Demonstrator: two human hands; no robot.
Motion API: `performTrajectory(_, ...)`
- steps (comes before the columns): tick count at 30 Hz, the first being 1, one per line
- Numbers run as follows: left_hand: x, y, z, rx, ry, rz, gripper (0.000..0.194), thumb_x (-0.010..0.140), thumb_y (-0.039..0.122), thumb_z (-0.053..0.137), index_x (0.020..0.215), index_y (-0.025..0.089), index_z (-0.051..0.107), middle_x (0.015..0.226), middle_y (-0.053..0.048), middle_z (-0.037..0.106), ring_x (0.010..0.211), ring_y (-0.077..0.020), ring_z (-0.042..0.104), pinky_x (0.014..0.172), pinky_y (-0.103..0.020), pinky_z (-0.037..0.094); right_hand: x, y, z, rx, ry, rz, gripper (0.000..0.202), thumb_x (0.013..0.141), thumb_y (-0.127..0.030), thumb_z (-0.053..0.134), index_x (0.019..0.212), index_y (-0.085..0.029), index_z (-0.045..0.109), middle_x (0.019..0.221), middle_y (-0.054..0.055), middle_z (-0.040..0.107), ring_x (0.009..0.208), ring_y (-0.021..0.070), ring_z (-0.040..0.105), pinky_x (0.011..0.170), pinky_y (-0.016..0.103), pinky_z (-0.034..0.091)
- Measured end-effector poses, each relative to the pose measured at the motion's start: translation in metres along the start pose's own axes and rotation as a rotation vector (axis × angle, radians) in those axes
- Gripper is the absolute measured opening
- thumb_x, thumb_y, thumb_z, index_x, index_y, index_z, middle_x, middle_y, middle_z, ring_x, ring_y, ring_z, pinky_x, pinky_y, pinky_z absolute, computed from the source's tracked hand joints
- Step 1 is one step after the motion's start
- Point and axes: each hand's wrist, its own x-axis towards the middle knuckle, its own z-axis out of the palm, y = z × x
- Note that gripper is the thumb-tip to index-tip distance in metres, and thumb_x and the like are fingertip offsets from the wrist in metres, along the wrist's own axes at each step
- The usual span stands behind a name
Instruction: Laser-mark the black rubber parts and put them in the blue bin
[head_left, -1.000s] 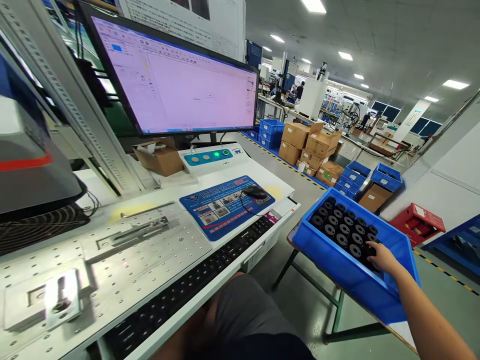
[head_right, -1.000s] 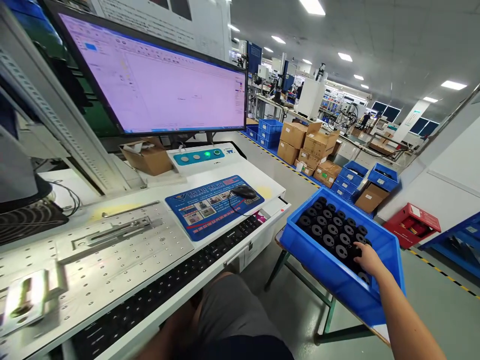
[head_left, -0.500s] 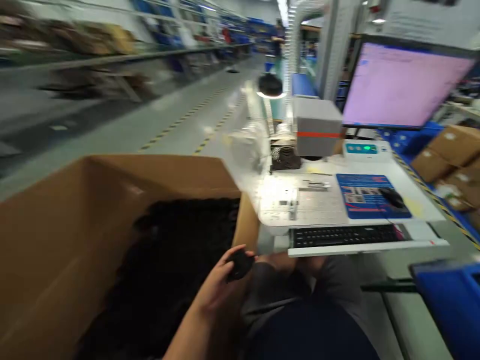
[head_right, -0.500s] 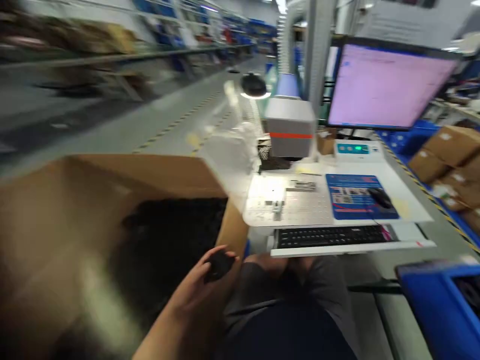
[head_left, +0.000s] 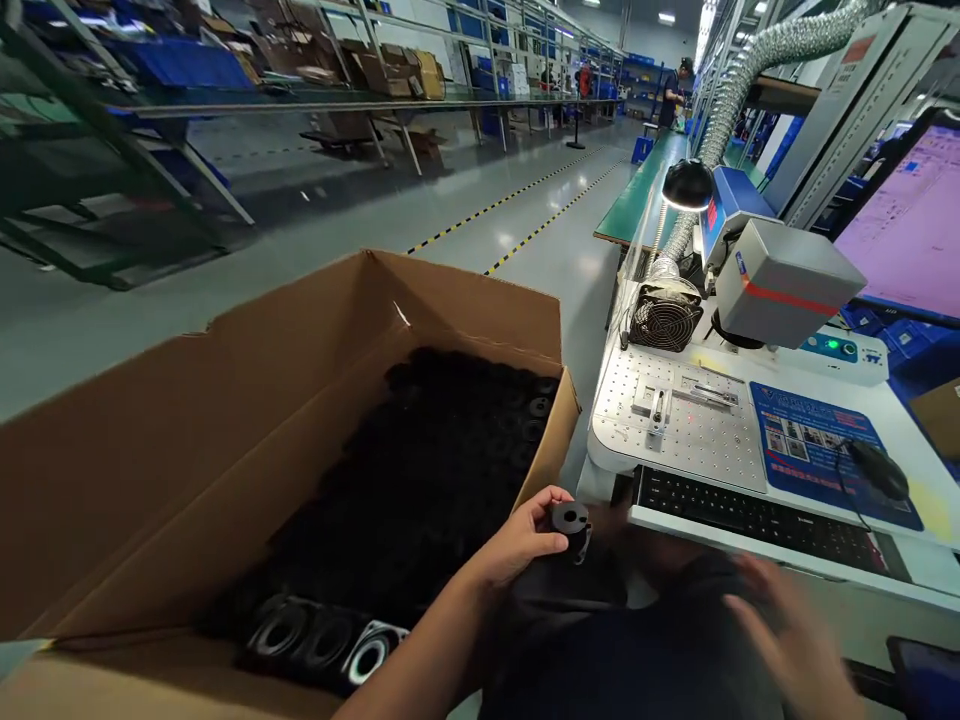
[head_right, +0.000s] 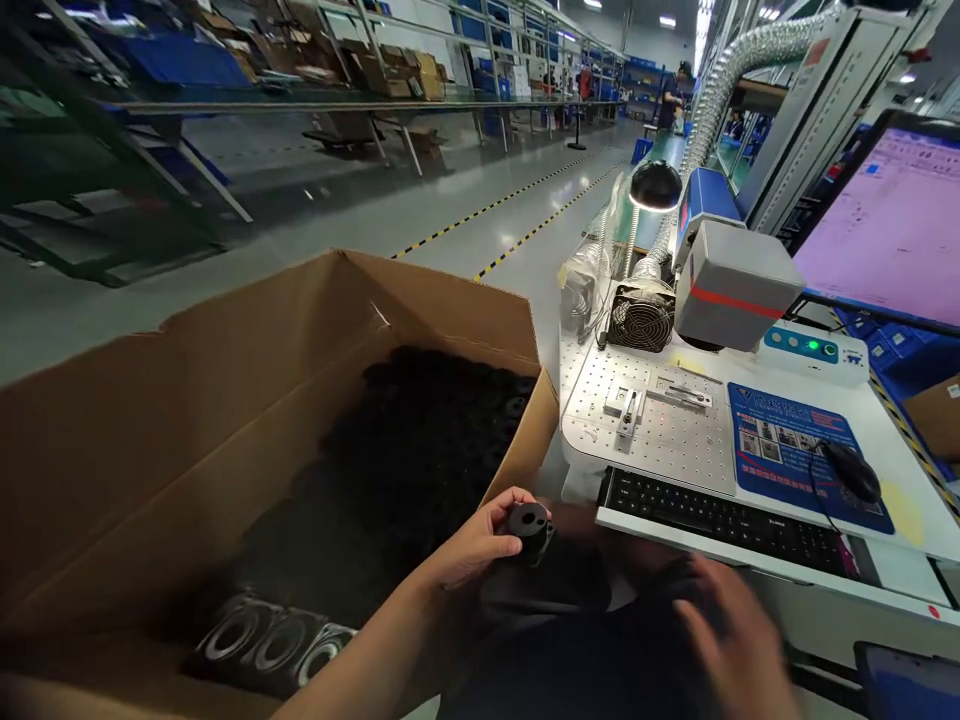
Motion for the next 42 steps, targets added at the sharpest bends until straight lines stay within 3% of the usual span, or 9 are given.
performTrajectory(3,-0.001,0.003,0.002,0.034,-0.044,-0.031,0.059,0.067,0.040,0.091,0.114,0.019,0.064,0.109,-0.008,0.068,0.103,-0.0261,0.061,0.089,-0.035,0.046,0.021,-0.050,0.034,0.179,-0.253,-0.164,0.049,0.093,-0.037,0.068,0.141,-0.032,0.058,0.138,0.008,0.062,0.126,0.0268,0.060,0.107,0.044,0.053)
performTrajectory(6,-0.002,0.009,0.004,0.071,-0.105,-0.062,0.064,0.064,0.044,0.092,0.116,0.020,0.064,0.109,-0.006,0.066,0.102,-0.0241,0.059,0.088,-0.033,0.044,0.043,-0.091,0.074,0.359,-0.408,-0.246,0.064,0.086,-0.024,0.072,0.146,-0.030,0.050,0.142,0.009,0.059,0.131,0.0270,0.055,0.113,0.048,0.046)
performTrajectory(11,0.000,0.011,0.001,0.085,-0.201,-0.142,0.098,0.061,0.045,0.094,0.144,0.028,0.043,0.119,-0.007,0.065,0.109,-0.0271,0.061,0.092,-0.038,0.043,0.048,-0.108,0.110,0.532,-0.474,-0.140,0.075,0.073,-0.010,0.075,0.141,-0.033,0.054,0.126,0.005,0.064,0.116,0.0239,0.061,0.105,0.044,0.051)
performTrajectory(14,0.005,0.006,-0.004,0.039,-0.268,-0.161,0.116,0.057,0.048,0.097,0.153,0.029,0.034,0.126,-0.010,0.063,0.118,-0.0317,0.060,0.100,-0.044,0.042,0.040,-0.106,0.112,0.550,-0.434,-0.020,0.077,0.064,-0.007,0.077,0.134,-0.034,0.059,0.121,0.002,0.063,0.113,0.0239,0.063,0.103,0.042,0.051)
performTrajectory(18,0.012,0.000,-0.011,-0.072,-0.226,-0.136,0.096,0.068,0.062,0.086,0.146,0.024,0.045,0.133,-0.017,0.059,0.114,-0.0331,0.062,0.090,-0.044,0.050,0.053,-0.095,0.093,0.428,-0.318,-0.013,0.063,0.064,-0.013,0.077,0.123,-0.029,0.063,0.119,0.004,0.065,0.110,0.0251,0.063,0.099,0.040,0.052)
performTrajectory(22,0.015,0.004,-0.015,-0.148,-0.026,-0.081,0.060,0.089,0.054,0.067,0.135,0.017,0.054,0.118,-0.018,0.066,0.094,-0.0243,0.065,0.076,-0.035,0.050,0.112,-0.065,0.056,0.198,0.046,0.108,0.054,0.072,-0.037,0.079,0.122,-0.023,0.063,0.113,0.007,0.069,0.095,0.0249,0.064,0.086,0.039,0.054)
performTrajectory(26,0.018,0.005,-0.015,-0.182,0.052,-0.076,0.056,0.086,0.050,0.071,0.127,0.015,0.058,0.110,-0.016,0.069,0.087,-0.0223,0.064,0.072,-0.032,0.048,0.185,-0.027,0.037,0.086,0.270,0.221,0.064,0.067,-0.053,0.080,0.118,-0.017,0.065,0.103,0.008,0.071,0.074,0.0207,0.060,0.075,0.037,0.051)
performTrajectory(31,0.017,0.005,-0.015,-0.208,0.092,-0.068,0.054,0.083,0.051,0.073,0.122,0.015,0.061,0.105,-0.015,0.071,0.086,-0.0224,0.064,0.070,-0.031,0.047,0.230,0.001,0.050,0.076,0.278,0.236,0.063,0.061,-0.052,0.081,0.111,-0.016,0.068,0.102,0.009,0.072,0.079,0.0233,0.062,0.076,0.037,0.051)
performTrajectory(42,0.016,0.007,-0.015,-0.225,0.084,-0.063,0.053,0.081,0.050,0.075,0.119,0.015,0.062,0.104,-0.015,0.071,0.085,-0.0220,0.065,0.071,-0.032,0.047,0.244,0.020,0.071,0.056,0.239,0.205,0.069,0.065,-0.052,0.077,0.123,-0.015,0.068,0.107,0.011,0.072,0.081,0.0249,0.062,0.081,0.039,0.050)
